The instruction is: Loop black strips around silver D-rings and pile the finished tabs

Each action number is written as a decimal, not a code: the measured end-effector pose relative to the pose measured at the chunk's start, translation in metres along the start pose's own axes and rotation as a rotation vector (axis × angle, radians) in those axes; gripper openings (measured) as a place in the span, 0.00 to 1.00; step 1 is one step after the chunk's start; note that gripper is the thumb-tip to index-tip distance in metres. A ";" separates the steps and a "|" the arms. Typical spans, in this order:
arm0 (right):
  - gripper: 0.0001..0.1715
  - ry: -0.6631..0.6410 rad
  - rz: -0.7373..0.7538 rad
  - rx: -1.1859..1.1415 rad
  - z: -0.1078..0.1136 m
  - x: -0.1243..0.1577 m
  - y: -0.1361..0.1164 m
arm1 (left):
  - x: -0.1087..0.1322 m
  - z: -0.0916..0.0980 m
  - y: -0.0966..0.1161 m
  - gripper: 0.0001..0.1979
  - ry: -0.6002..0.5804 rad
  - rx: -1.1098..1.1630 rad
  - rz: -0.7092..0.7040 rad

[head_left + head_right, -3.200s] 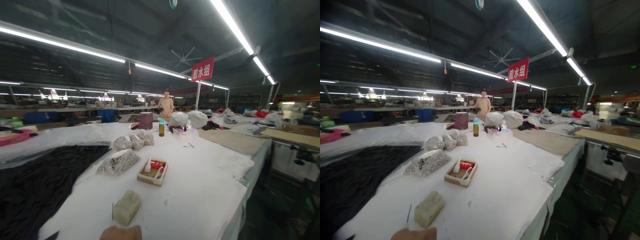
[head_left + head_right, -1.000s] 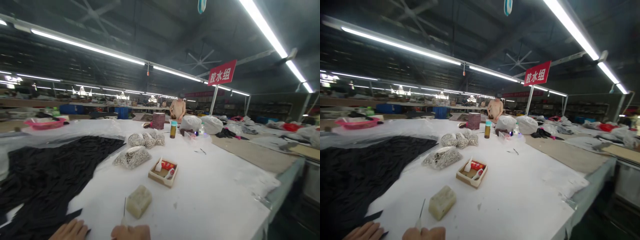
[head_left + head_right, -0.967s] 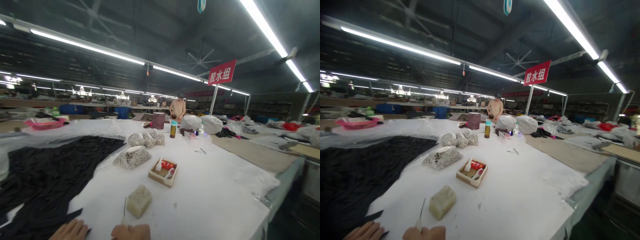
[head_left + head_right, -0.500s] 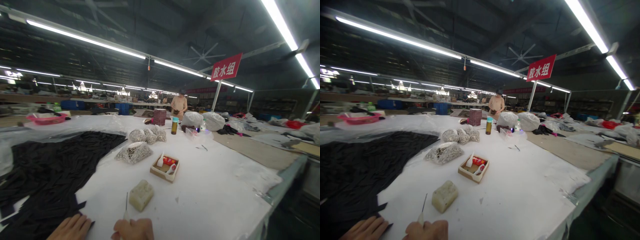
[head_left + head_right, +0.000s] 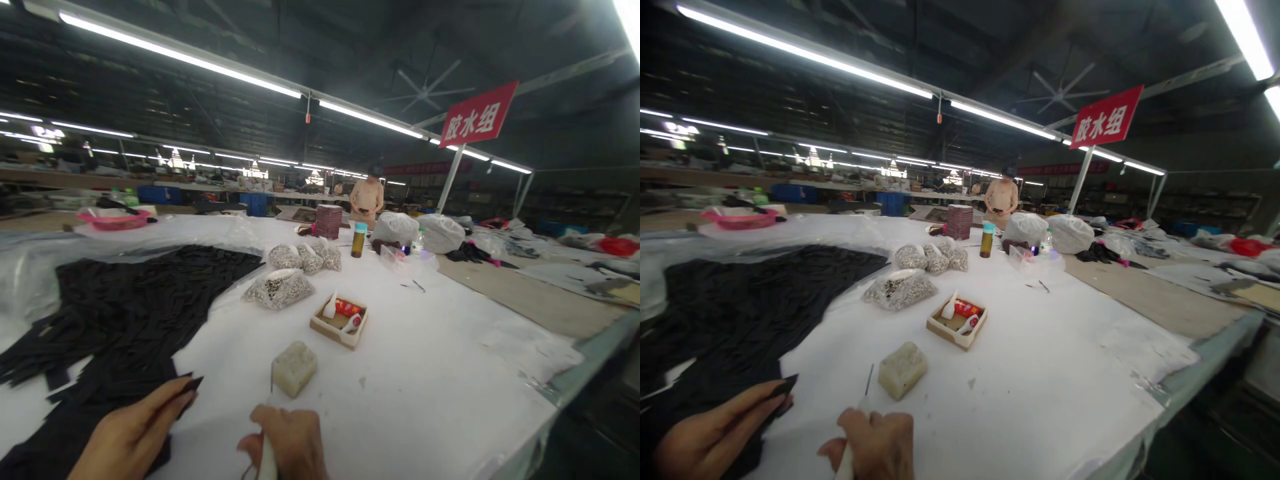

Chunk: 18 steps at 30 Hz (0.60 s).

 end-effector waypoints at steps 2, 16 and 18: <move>0.19 -0.083 -0.058 -0.131 0.012 -0.003 -0.003 | 0.013 -0.001 0.026 0.13 -0.150 0.172 0.160; 0.04 -0.288 -0.385 -0.300 0.029 0.001 -0.001 | 0.045 -0.046 0.058 0.10 -0.564 0.930 0.540; 0.05 -0.302 -0.359 -0.274 0.028 0.001 -0.001 | 0.045 -0.047 0.056 0.09 -0.552 0.943 0.542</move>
Point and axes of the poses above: each hand's wrist, its own x-axis away from the middle knuckle, its own z-axis out of the back of the hand, y = z × x, the point moved 2 cm from there along -x, towards the middle knuckle, and after that the axes turned 8 degrees about -x, right-handed, at the moved point
